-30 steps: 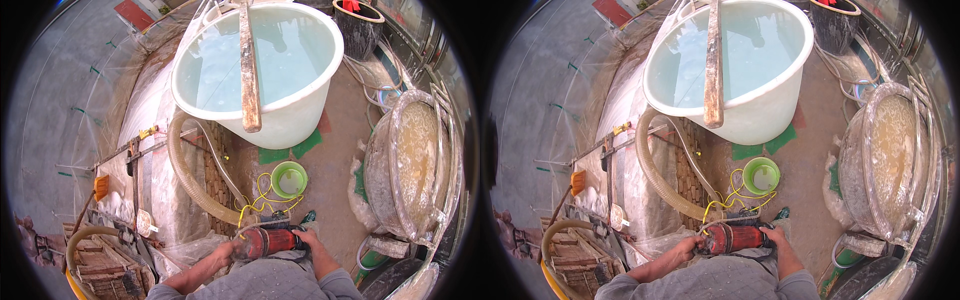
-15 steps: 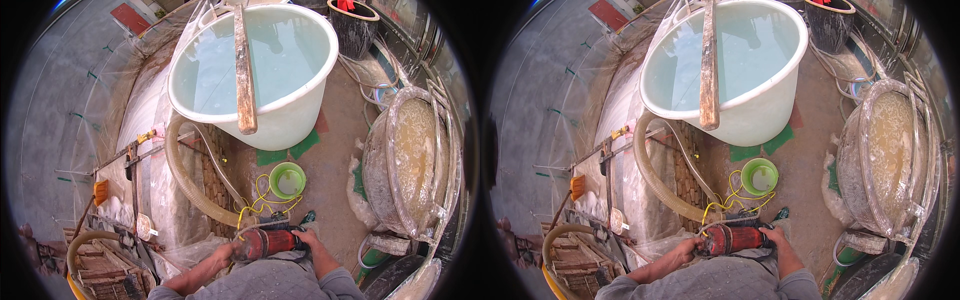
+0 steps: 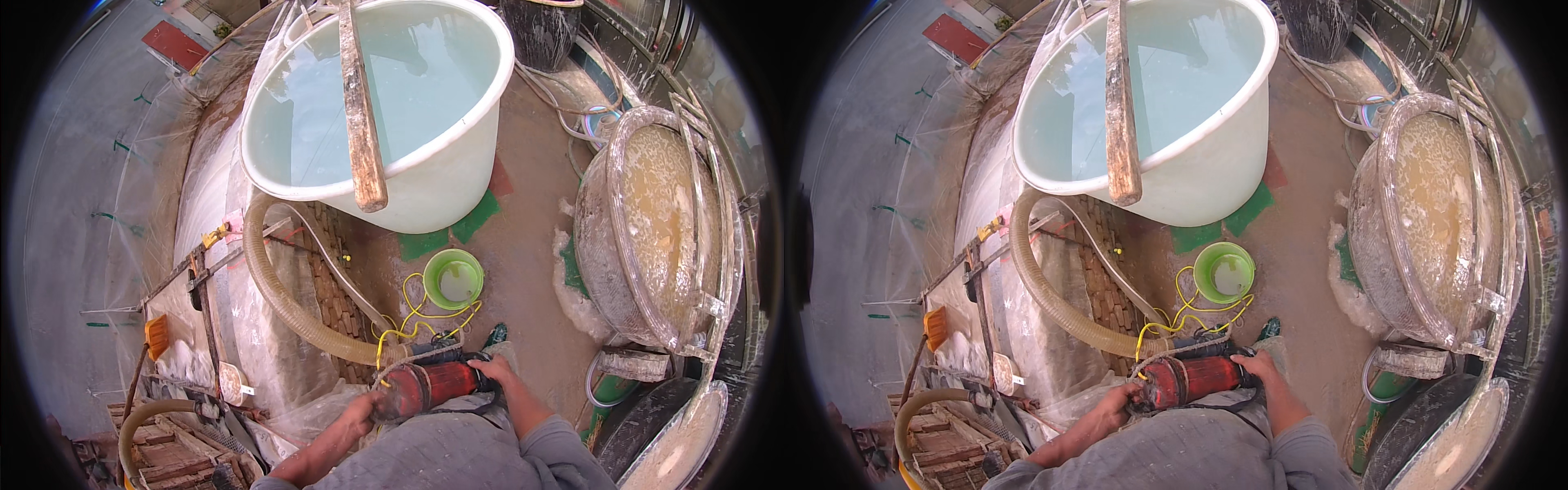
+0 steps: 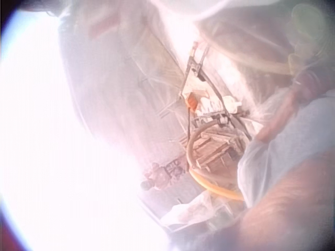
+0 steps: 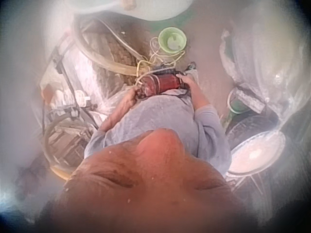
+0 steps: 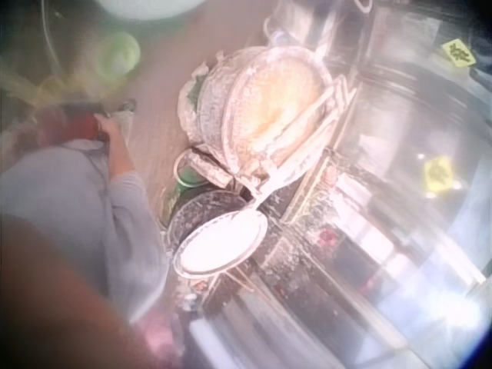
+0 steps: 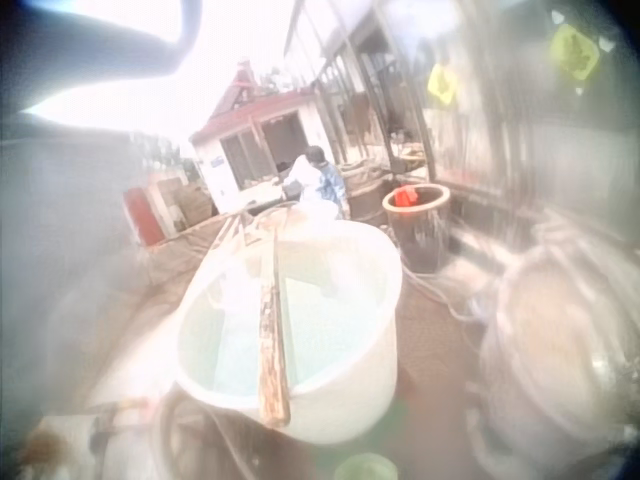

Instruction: The person prepares and installs a submersible water pump into a large white tub. They secure the pump with a rope, connect a flexible hose, and lower the unit into the water, adjusting the hose and rope to complete the setup.

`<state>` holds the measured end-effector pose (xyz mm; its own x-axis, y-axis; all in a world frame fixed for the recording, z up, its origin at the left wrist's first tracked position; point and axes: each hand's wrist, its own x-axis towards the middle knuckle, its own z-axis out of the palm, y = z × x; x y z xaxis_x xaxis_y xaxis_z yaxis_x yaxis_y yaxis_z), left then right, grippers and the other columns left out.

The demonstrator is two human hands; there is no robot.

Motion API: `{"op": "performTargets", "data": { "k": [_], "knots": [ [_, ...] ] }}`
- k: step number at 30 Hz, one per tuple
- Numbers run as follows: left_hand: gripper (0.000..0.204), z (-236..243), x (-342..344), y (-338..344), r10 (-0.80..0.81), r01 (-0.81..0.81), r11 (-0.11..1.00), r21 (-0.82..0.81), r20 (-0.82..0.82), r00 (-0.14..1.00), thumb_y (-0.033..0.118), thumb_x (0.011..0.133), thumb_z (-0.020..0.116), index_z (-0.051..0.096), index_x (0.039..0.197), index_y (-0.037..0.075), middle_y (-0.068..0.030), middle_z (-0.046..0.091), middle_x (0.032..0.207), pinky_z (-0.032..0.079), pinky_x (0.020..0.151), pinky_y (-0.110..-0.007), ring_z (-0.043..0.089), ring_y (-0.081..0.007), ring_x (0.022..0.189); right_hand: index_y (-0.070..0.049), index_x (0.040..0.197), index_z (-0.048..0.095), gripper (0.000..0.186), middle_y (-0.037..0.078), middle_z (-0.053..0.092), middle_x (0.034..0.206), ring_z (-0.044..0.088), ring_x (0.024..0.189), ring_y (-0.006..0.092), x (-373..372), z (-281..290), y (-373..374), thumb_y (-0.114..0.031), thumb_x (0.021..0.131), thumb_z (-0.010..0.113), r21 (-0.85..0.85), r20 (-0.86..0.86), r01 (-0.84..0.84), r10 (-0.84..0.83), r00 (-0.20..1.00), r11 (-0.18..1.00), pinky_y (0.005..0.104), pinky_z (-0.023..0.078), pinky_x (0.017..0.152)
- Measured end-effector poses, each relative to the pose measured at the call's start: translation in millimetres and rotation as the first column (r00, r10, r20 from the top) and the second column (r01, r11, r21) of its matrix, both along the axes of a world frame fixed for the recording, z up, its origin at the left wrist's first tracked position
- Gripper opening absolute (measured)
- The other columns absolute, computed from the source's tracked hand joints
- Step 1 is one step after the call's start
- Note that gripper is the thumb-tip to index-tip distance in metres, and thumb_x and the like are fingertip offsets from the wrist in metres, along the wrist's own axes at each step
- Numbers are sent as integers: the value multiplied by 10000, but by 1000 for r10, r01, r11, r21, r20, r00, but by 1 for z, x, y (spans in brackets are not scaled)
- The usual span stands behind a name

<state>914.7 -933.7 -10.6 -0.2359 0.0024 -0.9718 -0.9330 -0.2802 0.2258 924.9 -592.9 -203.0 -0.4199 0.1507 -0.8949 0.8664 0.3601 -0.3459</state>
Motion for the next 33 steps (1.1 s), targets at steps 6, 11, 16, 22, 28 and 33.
{"op": "performTargets", "data": {
  "k": [6,11,16,22,28,33],
  "knots": [
    [86,8,-4,3,0,0,1000,-5,-16,1000,63,859,539,571,780,70,9,516,705,394,592,-258,469,-126,630,133,1290,540,1042,301,575,1308,582,1222,369,6,-16,-3,-612,618,824,-7,3,-8,8,1000,1000,416,471,1020],
    [38,5,-5,-1,10,-10,1000,-1,-11,1000,50,882,552,589,892,54,-5,535,734,418,597,-249,467,-123,620,122,1255,578,994,294,612,1258,614,1177,358,10,-25,-7,-602,623,828,39,-23,-19,20,1000,999,409,491,995],
    [45,-1,-3,-5,12,-12,999,-32,-7,1000,55,847,566,600,817,53,0,537,711,406,598,-263,489,-134,630,121,1273,562,1011,291,594,1284,596,1200,363,9,-22,-4,-600,618,831,10,-22,0,0,1000,1000,406,482,1005],
    [37,-3,-2,-6,24,-24,1000,-21,1,1000,73,849,591,602,813,68,3,540,686,417,598,-274,496,-140,619,142,1321,505,1098,309,532,1361,547,1266,372,6,-21,-1,-626,604,822,-45,20,-14,15,1000,999,405,449,1054],
    [38,-3,-1,-6,-7,7,1000,-21,-13,1000,78,850,592,598,813,72,3,541,690,417,582,-284,500,-143,619,137,1307,523,1076,312,546,1341,550,1260,381,8,-25,-3,-632,611,810,-26,4,-17,17,1000,1000,408,455,1045],
    [31,-4,-3,-7,10,-10,1000,-15,12,1000,68,857,582,600,832,60,-2,540,717,422,592,-269,493,-137,628,127,1297,537,1068,300,567,1322,570,1236,376,7,-21,-4,-637,605,815,27,-16,-28,28,999,999,406,460,1041]
  ]
}}
